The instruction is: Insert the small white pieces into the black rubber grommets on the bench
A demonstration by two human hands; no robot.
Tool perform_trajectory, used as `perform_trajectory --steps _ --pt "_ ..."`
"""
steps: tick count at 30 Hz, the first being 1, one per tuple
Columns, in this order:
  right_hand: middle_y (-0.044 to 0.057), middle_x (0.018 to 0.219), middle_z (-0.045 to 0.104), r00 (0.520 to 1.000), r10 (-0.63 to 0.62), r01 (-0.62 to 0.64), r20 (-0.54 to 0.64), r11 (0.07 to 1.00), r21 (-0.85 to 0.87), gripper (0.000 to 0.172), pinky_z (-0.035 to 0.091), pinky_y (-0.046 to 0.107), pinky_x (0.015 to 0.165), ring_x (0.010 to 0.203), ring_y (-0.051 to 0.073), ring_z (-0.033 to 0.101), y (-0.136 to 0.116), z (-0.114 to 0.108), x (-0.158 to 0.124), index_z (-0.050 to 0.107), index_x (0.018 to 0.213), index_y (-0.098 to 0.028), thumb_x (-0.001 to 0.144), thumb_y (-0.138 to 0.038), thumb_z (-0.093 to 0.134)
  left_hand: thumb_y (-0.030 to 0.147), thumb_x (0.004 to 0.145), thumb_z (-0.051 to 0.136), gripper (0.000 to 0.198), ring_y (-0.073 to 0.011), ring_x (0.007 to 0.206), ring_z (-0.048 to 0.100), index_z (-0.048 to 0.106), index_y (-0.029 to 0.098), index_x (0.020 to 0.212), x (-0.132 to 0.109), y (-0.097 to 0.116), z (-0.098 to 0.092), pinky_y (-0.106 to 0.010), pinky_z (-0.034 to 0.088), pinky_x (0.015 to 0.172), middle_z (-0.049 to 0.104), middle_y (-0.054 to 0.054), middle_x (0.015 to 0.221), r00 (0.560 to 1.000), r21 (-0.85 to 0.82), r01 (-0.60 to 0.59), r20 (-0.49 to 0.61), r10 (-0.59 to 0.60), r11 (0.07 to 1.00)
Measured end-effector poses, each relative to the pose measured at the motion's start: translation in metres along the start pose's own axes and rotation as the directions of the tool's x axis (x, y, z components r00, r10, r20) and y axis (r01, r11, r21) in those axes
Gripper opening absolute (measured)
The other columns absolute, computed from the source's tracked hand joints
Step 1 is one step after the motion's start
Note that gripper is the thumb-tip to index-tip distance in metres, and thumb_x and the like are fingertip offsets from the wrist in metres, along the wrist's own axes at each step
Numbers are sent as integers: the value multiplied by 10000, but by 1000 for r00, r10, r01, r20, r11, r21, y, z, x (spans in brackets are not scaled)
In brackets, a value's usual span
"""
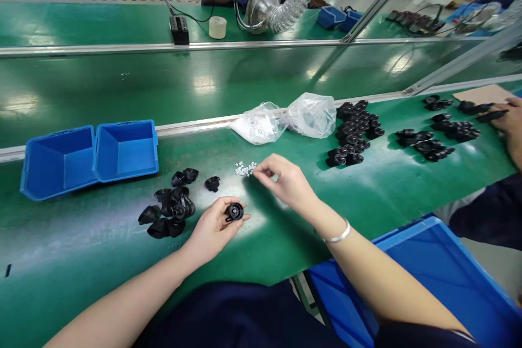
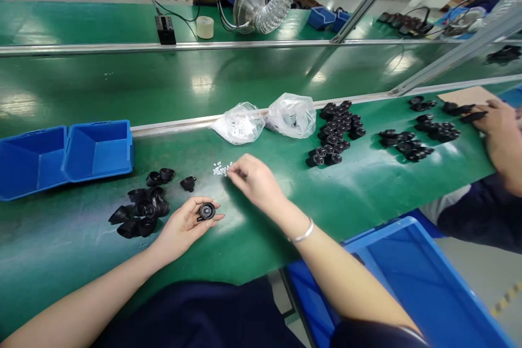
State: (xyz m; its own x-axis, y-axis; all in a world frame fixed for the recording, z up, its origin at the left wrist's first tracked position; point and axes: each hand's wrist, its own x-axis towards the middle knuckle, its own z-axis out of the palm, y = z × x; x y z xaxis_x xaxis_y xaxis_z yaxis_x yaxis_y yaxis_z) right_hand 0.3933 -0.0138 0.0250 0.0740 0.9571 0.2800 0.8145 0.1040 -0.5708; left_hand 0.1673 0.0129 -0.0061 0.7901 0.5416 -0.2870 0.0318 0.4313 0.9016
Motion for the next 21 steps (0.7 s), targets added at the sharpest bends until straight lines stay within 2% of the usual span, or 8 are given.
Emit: perform_trajectory --steps 2,4,8,14,21 --pt "41 815 608 993 -109 102 33 979 177 86 498 284 689 764 160 586 -22 8 -18 636 877 -175 941 -172 578 238 845 640 338 -251 1105 665 482 207 1143 1 -2 0 -418 502 979 591 -99 1203 1000 21 -10 -6 10 1000" --pt "53 862 610 988 -144 126 60 963 239 90 521 290 705 790 158 594 -38 18 -34 632 932 -178 966 -186 549 219 847 633 337 -233 1110 646 498 198 1155 1 -4 -2 -409 499 987 615 -89 1160 1000 67 -23 -17 25 998" --pt "72 914 612 986 -150 138 69 979 153 119 540 318 744 829 170 603 -44 33 -49 632 978 -173 989 -191 515 193 860 615 352 -214 1106 626 510 199 1195 2 -9 -5 -393 497 990 622 -81 1168 999 143 -45 -8 46 989" --pt "97 902 625 962 -261 261 83 965 3 137 549 346 738 853 198 607 -43 31 -51 632 1014 -131 993 -154 499 167 854 597 372 -226 1103 629 511 200 1214 1 -10 -7 -408 497 984 623 -85 1188 999 227 -37 -13 41 973" --pt "144 1056 603 956 -275 278 105 961 -13 311 563 372 772 937 215 600 -43 32 -68 546 1286 -131 985 -116 468 157 824 594 347 -204 1045 626 518 185 1162 1 1 -4 -367 513 926 605 -80 1138 998 145 24 -54 -16 989"
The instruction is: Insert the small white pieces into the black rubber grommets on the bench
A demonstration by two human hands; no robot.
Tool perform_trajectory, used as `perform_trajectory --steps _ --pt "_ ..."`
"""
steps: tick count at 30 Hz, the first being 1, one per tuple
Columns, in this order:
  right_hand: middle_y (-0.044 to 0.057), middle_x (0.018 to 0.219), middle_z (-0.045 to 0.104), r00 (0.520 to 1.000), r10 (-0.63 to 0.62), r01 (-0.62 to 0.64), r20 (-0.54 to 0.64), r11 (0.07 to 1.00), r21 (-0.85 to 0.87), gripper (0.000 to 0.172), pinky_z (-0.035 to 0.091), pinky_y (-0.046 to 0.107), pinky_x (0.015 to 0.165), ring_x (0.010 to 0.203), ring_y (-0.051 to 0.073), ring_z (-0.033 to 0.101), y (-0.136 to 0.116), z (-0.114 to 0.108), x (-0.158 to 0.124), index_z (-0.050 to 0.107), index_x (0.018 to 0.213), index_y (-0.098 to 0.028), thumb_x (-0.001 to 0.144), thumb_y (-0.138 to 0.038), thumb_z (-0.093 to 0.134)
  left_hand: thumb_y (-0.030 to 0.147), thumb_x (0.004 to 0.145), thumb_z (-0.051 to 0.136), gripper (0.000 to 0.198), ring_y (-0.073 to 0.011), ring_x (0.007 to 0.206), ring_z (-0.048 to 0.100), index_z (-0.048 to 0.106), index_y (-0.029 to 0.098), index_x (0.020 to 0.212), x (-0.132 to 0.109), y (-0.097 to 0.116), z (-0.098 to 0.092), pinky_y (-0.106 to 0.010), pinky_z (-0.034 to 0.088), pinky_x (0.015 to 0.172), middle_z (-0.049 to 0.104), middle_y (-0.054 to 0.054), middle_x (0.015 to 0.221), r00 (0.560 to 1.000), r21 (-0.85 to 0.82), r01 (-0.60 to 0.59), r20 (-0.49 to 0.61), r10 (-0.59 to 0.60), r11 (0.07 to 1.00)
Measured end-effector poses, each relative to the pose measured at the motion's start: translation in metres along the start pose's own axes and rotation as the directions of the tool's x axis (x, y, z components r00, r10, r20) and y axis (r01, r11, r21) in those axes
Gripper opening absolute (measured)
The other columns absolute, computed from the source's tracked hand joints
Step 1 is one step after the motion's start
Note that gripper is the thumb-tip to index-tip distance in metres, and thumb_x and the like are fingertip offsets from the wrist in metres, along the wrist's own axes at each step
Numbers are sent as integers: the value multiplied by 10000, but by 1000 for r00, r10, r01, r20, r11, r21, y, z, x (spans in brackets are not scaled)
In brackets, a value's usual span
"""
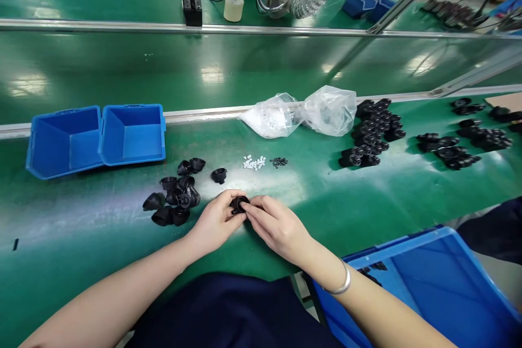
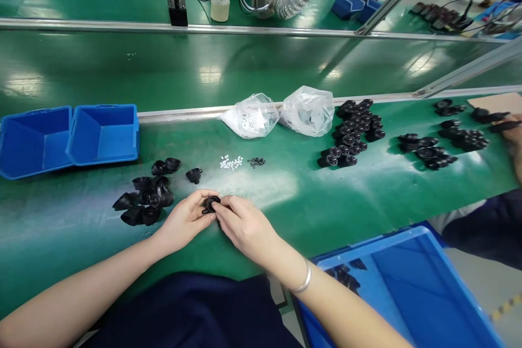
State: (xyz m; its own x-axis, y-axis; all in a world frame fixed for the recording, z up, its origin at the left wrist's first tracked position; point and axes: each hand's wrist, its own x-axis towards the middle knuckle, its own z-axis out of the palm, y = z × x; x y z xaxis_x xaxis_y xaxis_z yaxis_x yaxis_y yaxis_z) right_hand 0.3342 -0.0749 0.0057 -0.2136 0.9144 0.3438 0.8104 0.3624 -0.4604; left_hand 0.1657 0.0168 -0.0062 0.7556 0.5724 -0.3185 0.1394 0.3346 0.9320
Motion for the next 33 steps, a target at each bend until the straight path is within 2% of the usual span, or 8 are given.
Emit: perform_trajectory --steps 8,13,15,21,24,28,33 --pt "155 1075 599 999 -15 17 36 999 -37 474 567 401 776 955 244 610 3 6 -6 423 1437 -152 968 -98 451 167 810 610 351 -189 998 611 530 194 1150 2 -4 -1 -347 506 897 593 -57 1081 1000 -16 -5 -19 5 1000" --pt "118 1097 557 998 68 -68 4 984 163 508 573 352 796 967 204 608 2 8 -6 412 1459 -227 969 -102 453 182 810 629 360 -186 1001 611 519 191 1153 3 -4 -1 -340 502 903 593 -61 1092 1000 -96 -14 0 14 995" --pt "111 1088 544 997 75 -74 3 978 193 528 570 342 790 959 197 600 2 8 -7 403 1466 -237 964 -83 454 180 808 626 370 -182 988 612 515 185 1161 2 -4 -1 -339 502 896 591 -61 1082 1000 -100 -17 7 18 995" --pt "140 1097 590 998 10 -11 66 1000 13 537 561 404 809 969 241 604 3 6 -9 371 1484 -199 964 -93 452 166 813 590 361 -184 940 636 532 173 1169 2 -5 -1 -338 519 833 604 -96 1154 1000 0 -21 1 21 1000" --pt "139 1105 592 997 5 -8 81 999 35 522 568 394 804 972 238 613 3 4 -10 387 1471 -202 965 -92 446 151 803 601 359 -182 943 642 542 185 1156 2 -4 -1 -332 523 833 617 -89 1156 1000 -3 -27 4 27 1000" --pt "124 1099 563 998 38 -42 44 993 113 572 576 367 802 974 220 612 4 5 -14 346 1502 -227 959 -74 438 146 803 613 363 -179 950 639 552 186 1159 2 -3 0 -322 528 833 620 -81 1128 999 -22 -37 14 37 999" --pt "138 1107 570 998 0 -2 69 1000 26 639 566 395 814 989 242 594 6 6 -16 274 1539 -220 948 -46 446 145 813 605 361 -198 991 641 558 186 1169 1 -3 -1 -348 534 869 621 -95 1169 998 23 -64 21 64 998"
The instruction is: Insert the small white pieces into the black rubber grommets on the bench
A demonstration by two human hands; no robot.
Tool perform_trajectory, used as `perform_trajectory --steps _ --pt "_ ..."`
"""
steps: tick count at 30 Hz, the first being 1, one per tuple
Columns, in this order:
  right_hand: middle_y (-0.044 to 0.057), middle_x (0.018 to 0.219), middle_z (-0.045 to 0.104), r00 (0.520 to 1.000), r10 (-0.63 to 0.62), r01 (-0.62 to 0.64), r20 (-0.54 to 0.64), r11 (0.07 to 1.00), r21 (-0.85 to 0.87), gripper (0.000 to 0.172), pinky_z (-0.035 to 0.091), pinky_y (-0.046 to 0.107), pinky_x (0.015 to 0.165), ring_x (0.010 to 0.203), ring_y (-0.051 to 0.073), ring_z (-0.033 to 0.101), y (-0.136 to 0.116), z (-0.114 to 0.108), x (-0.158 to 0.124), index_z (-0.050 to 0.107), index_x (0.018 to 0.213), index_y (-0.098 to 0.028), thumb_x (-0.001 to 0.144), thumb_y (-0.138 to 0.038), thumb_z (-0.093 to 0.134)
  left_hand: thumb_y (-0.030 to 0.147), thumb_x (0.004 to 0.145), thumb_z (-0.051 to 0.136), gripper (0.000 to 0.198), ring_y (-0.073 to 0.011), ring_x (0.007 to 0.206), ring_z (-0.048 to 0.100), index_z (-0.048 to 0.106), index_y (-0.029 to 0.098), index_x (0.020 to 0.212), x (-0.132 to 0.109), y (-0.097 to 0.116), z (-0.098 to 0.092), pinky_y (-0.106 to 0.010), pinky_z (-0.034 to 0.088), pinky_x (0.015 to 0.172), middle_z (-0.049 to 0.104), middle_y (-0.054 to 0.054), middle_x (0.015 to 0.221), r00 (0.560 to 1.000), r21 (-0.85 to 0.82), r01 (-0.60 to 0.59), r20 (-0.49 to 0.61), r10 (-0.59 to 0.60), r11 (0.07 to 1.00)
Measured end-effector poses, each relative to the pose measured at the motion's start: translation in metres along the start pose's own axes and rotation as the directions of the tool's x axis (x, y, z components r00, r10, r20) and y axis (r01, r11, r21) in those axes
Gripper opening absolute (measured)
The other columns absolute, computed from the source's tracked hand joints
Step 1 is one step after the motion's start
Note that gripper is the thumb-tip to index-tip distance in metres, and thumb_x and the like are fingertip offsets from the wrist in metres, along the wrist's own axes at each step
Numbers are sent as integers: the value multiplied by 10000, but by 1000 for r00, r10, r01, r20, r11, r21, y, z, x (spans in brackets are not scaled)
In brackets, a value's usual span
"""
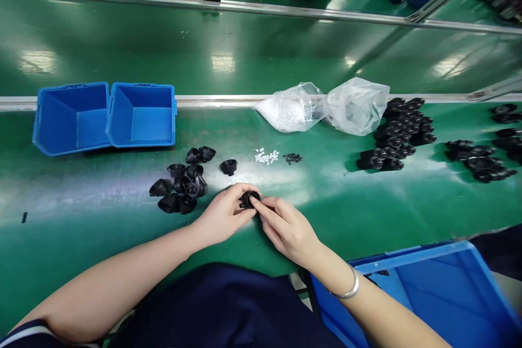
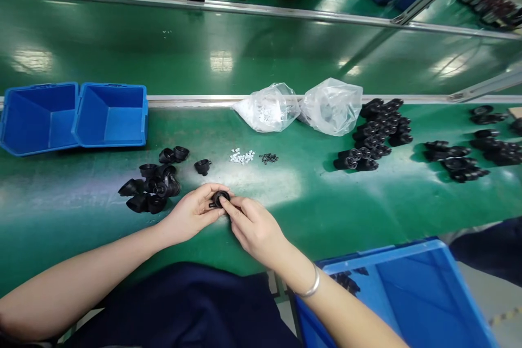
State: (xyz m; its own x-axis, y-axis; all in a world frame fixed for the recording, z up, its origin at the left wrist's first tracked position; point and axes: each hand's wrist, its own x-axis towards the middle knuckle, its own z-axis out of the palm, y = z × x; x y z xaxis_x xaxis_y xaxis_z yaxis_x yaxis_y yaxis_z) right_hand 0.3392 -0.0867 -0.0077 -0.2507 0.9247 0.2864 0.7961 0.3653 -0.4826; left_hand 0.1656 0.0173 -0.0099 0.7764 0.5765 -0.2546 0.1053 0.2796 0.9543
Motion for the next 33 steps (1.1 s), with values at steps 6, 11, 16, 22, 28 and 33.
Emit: perform_trajectory --steps 6,11,16,22,28,33 --pt "141 1054 613 994 -37 50 100 990 -129 644 548 420 731 861 249 585 -2 -4 3 227 1549 -179 952 -52 430 124 813 592 366 -212 998 653 566 195 1171 -1 -1 0 -374 538 888 628 -93 1173 1000 27 20 -1 -20 999" --pt "150 1124 569 999 -7 9 53 1000 -28 662 559 402 828 994 251 579 -3 -6 2 249 1544 -181 938 -36 472 148 811 626 342 -215 1013 640 561 185 1145 1 0 0 -380 528 900 625 -92 1141 1000 -70 18 -1 -18 997" --pt "141 1101 557 1000 -4 4 5 999 -32 681 570 377 786 959 234 581 -2 -3 -4 242 1551 -194 934 -28 478 161 825 626 334 -189 996 629 552 176 1150 1 3 -1 -345 518 887 609 -89 1147 999 -102 18 30 -15 995" --pt "144 1088 558 998 -18 21 52 999 -47 611 575 391 798 973 242 580 -3 -6 0 318 1508 -171 933 -18 456 139 832 593 332 -205 1036 633 545 177 1159 0 2 -1 -364 521 901 615 -99 1174 999 -43 25 40 -23 999" --pt "137 1146 536 998 56 -56 7 997 60 542 569 366 811 1015 228 580 -5 -11 2 383 1445 -206 936 -32 457 130 829 621 348 -219 1119 631 533 188 1160 -2 5 -1 -377 501 984 618 -82 1164 998 -90 24 51 -19 996" --pt "91 1025 534 958 236 -193 -162 950 243 506 548 306 670 772 159 559 -8 -10 -4 395 1393 -208 921 -59 501 213 921 546 184 -194 1010 693 546 187 1104 -5 9 2 -386 529 968 616 -68 1160 997 -178 45 76 -32 983"
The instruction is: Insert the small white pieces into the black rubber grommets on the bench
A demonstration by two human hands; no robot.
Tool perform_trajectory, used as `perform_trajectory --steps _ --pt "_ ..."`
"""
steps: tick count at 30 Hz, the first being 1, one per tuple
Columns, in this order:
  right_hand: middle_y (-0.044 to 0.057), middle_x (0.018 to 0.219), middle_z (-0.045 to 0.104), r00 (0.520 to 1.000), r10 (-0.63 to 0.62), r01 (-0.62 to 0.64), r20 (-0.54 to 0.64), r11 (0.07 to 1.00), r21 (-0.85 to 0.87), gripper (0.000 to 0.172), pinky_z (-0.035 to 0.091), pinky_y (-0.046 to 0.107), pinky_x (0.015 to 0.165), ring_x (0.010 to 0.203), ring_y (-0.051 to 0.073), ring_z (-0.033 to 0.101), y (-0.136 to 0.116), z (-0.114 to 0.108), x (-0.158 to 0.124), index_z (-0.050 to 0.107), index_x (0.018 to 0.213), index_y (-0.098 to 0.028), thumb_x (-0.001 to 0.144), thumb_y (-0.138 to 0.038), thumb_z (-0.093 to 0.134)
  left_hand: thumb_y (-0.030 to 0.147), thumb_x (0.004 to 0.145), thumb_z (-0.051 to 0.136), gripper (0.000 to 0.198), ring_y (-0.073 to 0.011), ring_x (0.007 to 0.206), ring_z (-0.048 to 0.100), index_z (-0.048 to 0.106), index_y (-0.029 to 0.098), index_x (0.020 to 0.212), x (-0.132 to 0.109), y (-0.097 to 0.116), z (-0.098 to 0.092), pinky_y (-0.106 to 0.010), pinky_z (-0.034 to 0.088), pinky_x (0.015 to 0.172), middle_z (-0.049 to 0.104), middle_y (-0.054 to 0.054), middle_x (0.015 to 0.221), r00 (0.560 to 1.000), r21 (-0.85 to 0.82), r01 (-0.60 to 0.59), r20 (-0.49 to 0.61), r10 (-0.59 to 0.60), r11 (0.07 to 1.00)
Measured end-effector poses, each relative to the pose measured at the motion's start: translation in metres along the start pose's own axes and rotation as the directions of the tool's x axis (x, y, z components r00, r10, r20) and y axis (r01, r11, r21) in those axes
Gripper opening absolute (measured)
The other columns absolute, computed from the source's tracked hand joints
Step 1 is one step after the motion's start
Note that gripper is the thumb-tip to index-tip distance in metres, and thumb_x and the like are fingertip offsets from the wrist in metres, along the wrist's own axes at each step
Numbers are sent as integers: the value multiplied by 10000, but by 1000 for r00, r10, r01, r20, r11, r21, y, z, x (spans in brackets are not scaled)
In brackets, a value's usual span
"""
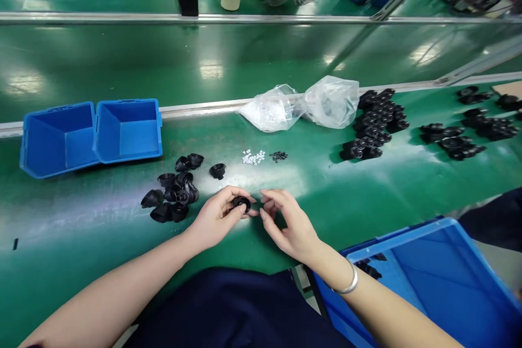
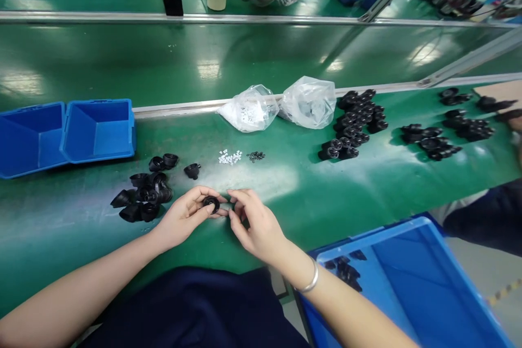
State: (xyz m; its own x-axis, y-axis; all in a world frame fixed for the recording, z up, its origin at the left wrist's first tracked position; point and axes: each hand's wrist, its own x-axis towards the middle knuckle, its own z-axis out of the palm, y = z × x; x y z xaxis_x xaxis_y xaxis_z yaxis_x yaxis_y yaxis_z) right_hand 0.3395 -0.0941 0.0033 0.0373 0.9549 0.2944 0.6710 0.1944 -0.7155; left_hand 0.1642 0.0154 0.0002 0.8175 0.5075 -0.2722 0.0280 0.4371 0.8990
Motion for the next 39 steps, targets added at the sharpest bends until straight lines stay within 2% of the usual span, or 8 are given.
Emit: perform_trajectory --steps 19,22,24,26,28,32,35,39 --pt "85 985 653 929 -285 356 236 864 -356 260 498 279 623 750 156 634 -17 -2 7 518 1196 -121 1030 -299 425 339 954 479 371 -225 1182 614 443 223 1305 -8 -12 -1 -345 529 961 627 -109 1273 998 438 -26 62 -2 898" --pt "65 920 684 965 -209 252 158 904 -346 304 490 268 613 730 159 656 -6 -15 -2 545 1161 -130 989 -378 507 370 953 495 505 -229 1178 622 350 258 1423 -8 -6 1 -358 538 955 484 -133 1452 992 563 -110 108 59 819" --pt "42 834 693 999 40 -29 26 940 -339 357 477 259 590 691 168 661 11 -39 -12 553 1183 -139 942 -402 575 375 931 537 516 -245 1144 637 382 261 1410 -6 1 0 -372 559 894 366 -150 1530 970 709 -194 37 238 678" --pt "18 739 684 906 393 -423 -157 848 -319 353 453 250 558 625 169 649 35 -75 -25 572 1189 -153 916 -372 608 387 912 558 413 -281 1151 626 499 229 1288 -2 6 -3 -397 566 836 349 -166 1525 895 835 -206 -50 444 510" --pt "5 681 671 694 643 -716 -325 666 -209 295 449 243 560 589 164 640 65 -117 -37 635 1089 -168 867 -359 666 420 893 564 341 -307 1149 620 560 211 1161 4 8 -9 -417 571 786 406 -180 1473 835 894 -146 -118 538 423" --pt "36 641 659 478 699 -850 -532 522 -77 356 448 263 509 454 156 570 123 -183 -53 576 1210 -75 928 -290 548 476 863 562 419 -333 1141 617 540 218 1192 15 7 -20 -400 563 693 552 -177 1300 855 928 -57 -146 497 369" --pt "120 923 701 389 634 -854 -669 520 -4 490 493 292 591 537 157 596 150 -195 -55 439 1359 -47 902 -202 523 488 858 548 478 -343 1151 610 516 222 1254 19 7 -25 -384 548 679 599 -158 1208 869 953 -35 -119 481 300" --pt "133 1061 663 422 535 -775 -732 632 15 568 526 323 703 616 155 615 155 -176 -49 366 1393 -49 857 -164 514 499 908 456 559 -260 863 686 424 209 1385 19 10 -25 -346 527 579 555 -162 1291 880 970 75 -174 442 231"
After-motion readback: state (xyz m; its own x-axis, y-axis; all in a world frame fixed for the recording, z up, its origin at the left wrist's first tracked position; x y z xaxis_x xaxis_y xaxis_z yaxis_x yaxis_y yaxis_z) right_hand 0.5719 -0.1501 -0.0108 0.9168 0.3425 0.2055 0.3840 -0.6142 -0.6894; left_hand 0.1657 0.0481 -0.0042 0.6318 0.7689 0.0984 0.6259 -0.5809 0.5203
